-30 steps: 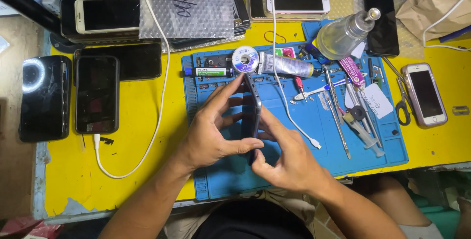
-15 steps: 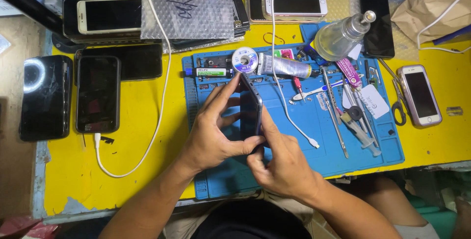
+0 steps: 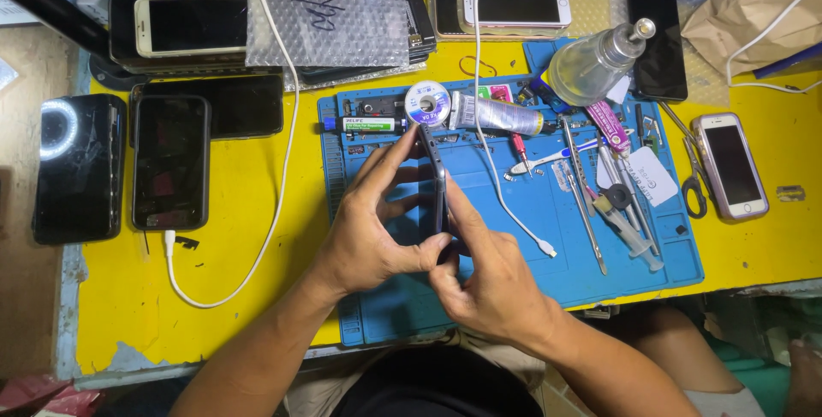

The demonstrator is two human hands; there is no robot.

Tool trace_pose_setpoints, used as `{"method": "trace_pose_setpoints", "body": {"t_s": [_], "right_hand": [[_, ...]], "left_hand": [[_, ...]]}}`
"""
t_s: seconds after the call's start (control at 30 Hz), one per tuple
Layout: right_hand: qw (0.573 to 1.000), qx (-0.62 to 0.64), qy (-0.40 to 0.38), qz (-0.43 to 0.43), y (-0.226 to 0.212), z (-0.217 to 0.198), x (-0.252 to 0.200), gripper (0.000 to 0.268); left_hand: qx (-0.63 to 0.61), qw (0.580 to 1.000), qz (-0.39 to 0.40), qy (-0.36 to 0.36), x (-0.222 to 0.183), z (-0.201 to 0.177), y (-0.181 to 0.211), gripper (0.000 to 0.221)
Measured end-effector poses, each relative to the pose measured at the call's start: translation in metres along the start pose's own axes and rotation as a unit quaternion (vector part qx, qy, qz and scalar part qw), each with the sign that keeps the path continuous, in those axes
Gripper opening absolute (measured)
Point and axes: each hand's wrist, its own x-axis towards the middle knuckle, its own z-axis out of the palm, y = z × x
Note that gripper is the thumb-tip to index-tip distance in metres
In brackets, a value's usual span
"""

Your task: Removing the back cover of a smartphone and inspecting internal components on a repair bench.

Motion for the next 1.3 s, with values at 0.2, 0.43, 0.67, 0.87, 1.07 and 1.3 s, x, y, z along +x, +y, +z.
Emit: {"method": "trace_pose_setpoints", "body": {"t_s": [0.2, 0.43, 0.67, 0.87, 1.07, 1.3], "right_hand": [[0.999, 0.005, -0.041, -0.024, 0.011, -0.01, 0.002, 0.076], [0.987, 0.121, -0.084, -0.061, 0.028, -0.018, -0.011, 0.065], [0.987, 0.125, -0.069, -0.069, 0.029, -0.022, -0.014, 0.064], [0.988, 0.134, -0.081, 0.001, 0.028, -0.023, -0.013, 0.062], [0.979, 0.184, -0.085, 0.032, 0.039, -0.019, -0.019, 0.05], [0.985, 0.147, -0.085, 0.011, 0.03, -0.026, -0.014, 0.039]], "left_hand": [[-0.051, 0.998, -0.024, 0.018, 0.001, -0.002, -0.01, 0.097], [-0.331, 0.941, -0.049, 0.053, 0.006, -0.007, -0.044, 0.079], [-0.333, 0.94, -0.047, 0.054, 0.005, -0.001, -0.043, 0.07], [-0.238, 0.967, -0.064, 0.062, 0.001, 0.004, -0.034, 0.084], [-0.232, 0.966, -0.092, 0.074, 0.004, 0.005, -0.042, 0.079], [-0.305, 0.939, -0.125, 0.098, 0.006, 0.004, -0.048, 0.073]]}}
